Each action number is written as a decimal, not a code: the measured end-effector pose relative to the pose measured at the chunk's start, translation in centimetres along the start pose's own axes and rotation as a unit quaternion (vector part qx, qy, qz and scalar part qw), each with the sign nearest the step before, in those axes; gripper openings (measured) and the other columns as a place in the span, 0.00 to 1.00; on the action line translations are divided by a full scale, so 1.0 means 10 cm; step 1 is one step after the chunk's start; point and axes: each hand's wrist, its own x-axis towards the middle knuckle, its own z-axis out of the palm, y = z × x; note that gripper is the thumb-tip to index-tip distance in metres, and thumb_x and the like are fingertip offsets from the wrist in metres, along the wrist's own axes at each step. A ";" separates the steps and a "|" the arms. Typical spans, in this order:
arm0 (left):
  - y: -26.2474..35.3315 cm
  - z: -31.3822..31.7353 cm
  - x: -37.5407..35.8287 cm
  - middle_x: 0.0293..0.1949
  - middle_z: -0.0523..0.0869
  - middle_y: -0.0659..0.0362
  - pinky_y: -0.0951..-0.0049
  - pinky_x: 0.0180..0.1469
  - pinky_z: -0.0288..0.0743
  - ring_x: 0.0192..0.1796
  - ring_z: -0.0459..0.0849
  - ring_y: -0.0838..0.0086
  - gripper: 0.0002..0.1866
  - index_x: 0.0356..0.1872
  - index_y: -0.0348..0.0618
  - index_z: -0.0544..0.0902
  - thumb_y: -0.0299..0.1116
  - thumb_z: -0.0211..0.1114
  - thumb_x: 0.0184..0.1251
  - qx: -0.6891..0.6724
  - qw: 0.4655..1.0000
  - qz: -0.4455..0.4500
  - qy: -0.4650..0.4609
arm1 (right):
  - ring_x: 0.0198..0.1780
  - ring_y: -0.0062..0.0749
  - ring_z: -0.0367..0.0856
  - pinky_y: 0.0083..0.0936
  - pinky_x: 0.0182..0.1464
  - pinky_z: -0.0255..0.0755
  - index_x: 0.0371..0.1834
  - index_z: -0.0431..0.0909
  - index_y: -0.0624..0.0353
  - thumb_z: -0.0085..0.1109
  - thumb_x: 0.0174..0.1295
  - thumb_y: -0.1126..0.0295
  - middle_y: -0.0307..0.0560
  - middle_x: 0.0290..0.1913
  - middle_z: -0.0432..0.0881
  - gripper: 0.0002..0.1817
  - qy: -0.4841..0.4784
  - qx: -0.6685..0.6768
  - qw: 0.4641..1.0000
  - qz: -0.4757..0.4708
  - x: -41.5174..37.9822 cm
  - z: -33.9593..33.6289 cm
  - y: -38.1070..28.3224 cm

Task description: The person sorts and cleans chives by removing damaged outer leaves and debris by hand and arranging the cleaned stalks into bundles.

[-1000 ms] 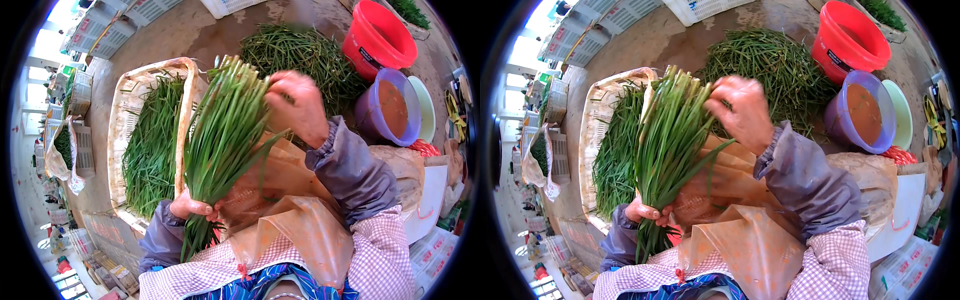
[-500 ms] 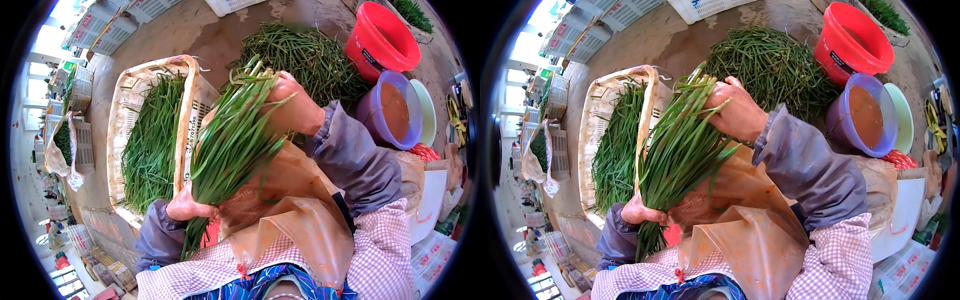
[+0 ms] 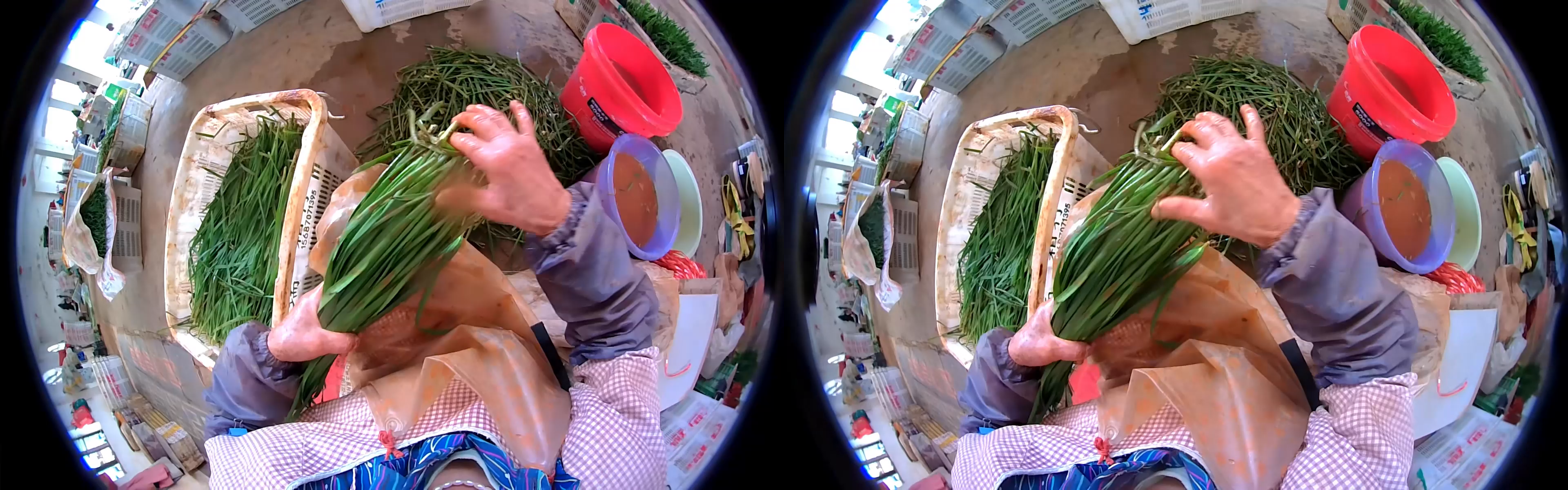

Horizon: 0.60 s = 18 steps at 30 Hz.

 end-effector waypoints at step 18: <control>0.02 0.03 -0.04 0.42 0.82 0.61 0.73 0.47 0.75 0.43 0.76 0.79 0.32 0.55 0.36 0.74 0.20 0.72 0.42 -0.003 0.999 0.038 0.022 | 0.34 0.51 0.81 0.35 0.32 0.73 0.41 0.72 0.60 0.56 0.56 0.81 0.54 0.33 0.78 0.10 0.117 0.143 0.983 -0.011 -0.02 0.45 0.09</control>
